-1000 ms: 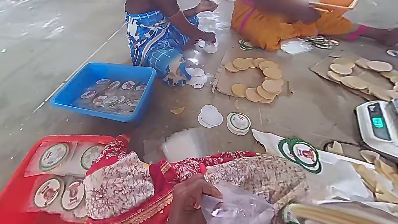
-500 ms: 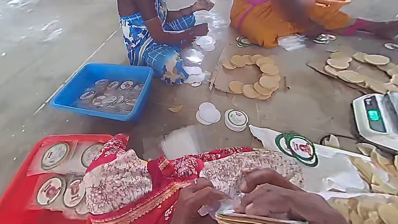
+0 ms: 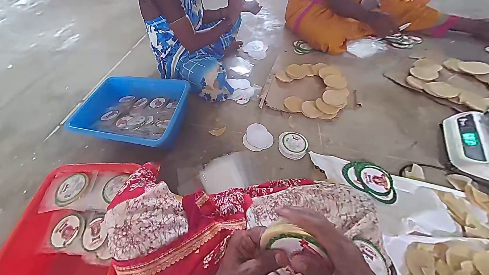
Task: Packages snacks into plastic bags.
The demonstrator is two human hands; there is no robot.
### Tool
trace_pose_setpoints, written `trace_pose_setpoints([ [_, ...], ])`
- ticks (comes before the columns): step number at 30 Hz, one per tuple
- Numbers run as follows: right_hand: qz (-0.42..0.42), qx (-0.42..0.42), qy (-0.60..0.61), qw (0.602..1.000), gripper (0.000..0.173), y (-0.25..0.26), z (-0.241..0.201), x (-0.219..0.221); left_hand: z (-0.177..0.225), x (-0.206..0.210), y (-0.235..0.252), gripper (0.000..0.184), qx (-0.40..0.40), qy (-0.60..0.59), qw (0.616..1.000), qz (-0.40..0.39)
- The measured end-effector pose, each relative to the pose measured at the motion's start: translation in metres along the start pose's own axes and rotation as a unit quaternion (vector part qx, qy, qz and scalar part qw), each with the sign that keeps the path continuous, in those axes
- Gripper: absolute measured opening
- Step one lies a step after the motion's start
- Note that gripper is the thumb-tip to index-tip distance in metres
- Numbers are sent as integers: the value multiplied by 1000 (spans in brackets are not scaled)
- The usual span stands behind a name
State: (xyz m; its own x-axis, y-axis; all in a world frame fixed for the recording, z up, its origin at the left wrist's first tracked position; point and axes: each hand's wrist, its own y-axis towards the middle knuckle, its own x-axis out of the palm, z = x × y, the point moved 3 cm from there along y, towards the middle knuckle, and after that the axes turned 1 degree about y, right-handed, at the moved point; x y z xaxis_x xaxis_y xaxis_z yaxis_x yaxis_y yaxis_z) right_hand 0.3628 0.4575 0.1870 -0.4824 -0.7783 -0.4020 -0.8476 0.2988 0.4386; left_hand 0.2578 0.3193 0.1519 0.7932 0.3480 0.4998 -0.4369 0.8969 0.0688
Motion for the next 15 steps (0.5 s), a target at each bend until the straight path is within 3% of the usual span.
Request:
trace_pose_setpoints([
  [2,-42,-4,-38,998,57,-6,3,1,-1,-4,1,11,-19,10,1000,7],
  [4,-65,1,1,998,66,-10,5,-1,-3,-6,1,12,-18,20,1000,4],
  [6,-26,15,47,998,64,-13,6,-7,-4,-8,1,15,-10,12,1000,12],
  [12,101,100,59,988,16,-20,5,-11,1,-15,-1,28,28,-23,997,75],
  [15,117,87,40,989,10,-17,0,-7,4,-18,-2,30,70,8,995,67],
])
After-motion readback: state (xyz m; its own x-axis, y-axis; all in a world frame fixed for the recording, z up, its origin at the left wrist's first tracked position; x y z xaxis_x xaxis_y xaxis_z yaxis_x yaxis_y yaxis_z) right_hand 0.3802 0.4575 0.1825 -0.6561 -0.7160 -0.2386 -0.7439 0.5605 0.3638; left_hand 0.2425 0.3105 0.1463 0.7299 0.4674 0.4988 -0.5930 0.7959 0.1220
